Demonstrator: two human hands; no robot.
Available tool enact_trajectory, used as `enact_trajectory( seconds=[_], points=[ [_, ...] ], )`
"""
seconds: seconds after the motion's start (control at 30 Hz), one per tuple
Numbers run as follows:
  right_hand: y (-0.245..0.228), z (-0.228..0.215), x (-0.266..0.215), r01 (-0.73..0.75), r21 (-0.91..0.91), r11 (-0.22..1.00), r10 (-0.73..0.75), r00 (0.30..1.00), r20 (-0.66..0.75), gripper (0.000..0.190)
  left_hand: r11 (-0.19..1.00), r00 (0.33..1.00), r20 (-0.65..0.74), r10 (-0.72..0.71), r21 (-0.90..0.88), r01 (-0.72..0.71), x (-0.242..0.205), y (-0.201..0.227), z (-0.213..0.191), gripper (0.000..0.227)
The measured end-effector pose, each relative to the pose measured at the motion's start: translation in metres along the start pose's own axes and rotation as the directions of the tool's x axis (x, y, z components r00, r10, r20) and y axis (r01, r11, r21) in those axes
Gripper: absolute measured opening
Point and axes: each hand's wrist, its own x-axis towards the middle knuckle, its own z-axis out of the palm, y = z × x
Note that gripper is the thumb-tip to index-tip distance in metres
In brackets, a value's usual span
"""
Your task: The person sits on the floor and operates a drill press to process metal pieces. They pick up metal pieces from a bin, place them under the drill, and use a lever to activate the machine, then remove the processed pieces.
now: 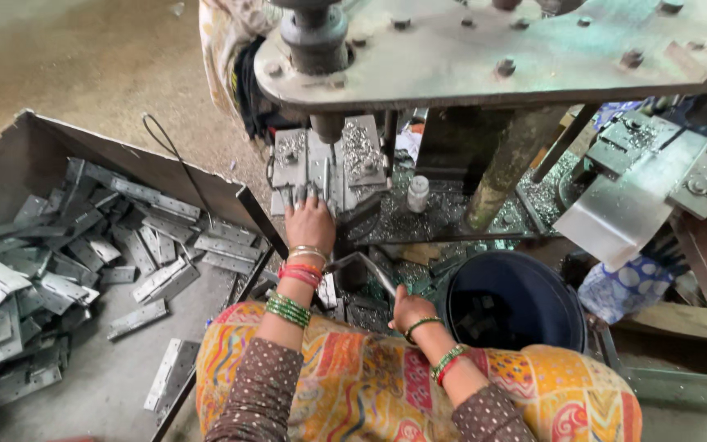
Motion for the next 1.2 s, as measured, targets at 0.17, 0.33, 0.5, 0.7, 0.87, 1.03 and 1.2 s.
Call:
enact_trajectory(
  seconds=[0.17, 0.33, 0.5, 0.7, 0.87, 1.03, 1.2],
  points=[
    [-0.010, -0.025, -0.025, 0.085, -0.068, 0.994, -0.105, 0.908, -0.405, 0.062, 0.994, 0.998, 0.070, -0.006, 0.105, -0.001, 0.017, 0.002, 0.006, 0.025],
    [-0.006, -0.012, -0.002, -0.038, 0.003, 0.999, 0.038, 0.999, 0.005, 0.086, 0.992, 0.980, 0.192, -0.057, 0.119, 0.034, 0.044, 0.007, -0.004, 0.030],
    [-0.004, -0.003, -0.005, -0.006, 0.002, 1.000, 0.006, 1.000, -0.002, 0.088, 0.990, 0.967, 0.254, -0.038, 0.140, 0.003, 0.024, 0.008, -0.002, 0.029],
    [-0.017, -0.038, -0.031, 0.145, -0.079, 0.986, -0.165, 0.867, -0.471, 0.075, 0.995, 0.985, 0.172, -0.004, 0.098, -0.014, 0.044, 0.004, 0.015, 0.028],
    [-0.017, -0.019, -0.018, -0.017, -0.011, 1.000, 0.016, 0.996, -0.087, 0.097, 0.999, 0.989, 0.149, -0.022, 0.046, 0.016, 0.064, 0.004, 0.014, 0.027],
    [-0.008, -0.013, -0.015, 0.039, -0.004, 0.999, -0.039, 0.992, -0.116, 0.101, 0.999, 0.972, 0.231, -0.030, 0.039, 0.021, 0.046, 0.007, 0.005, 0.028],
    [-0.017, -0.039, -0.030, 0.118, -0.077, 0.990, -0.139, 0.906, -0.401, 0.085, 0.996, 0.966, 0.256, -0.035, 0.091, 0.012, 0.064, -0.001, 0.004, 0.030]
  ],
)
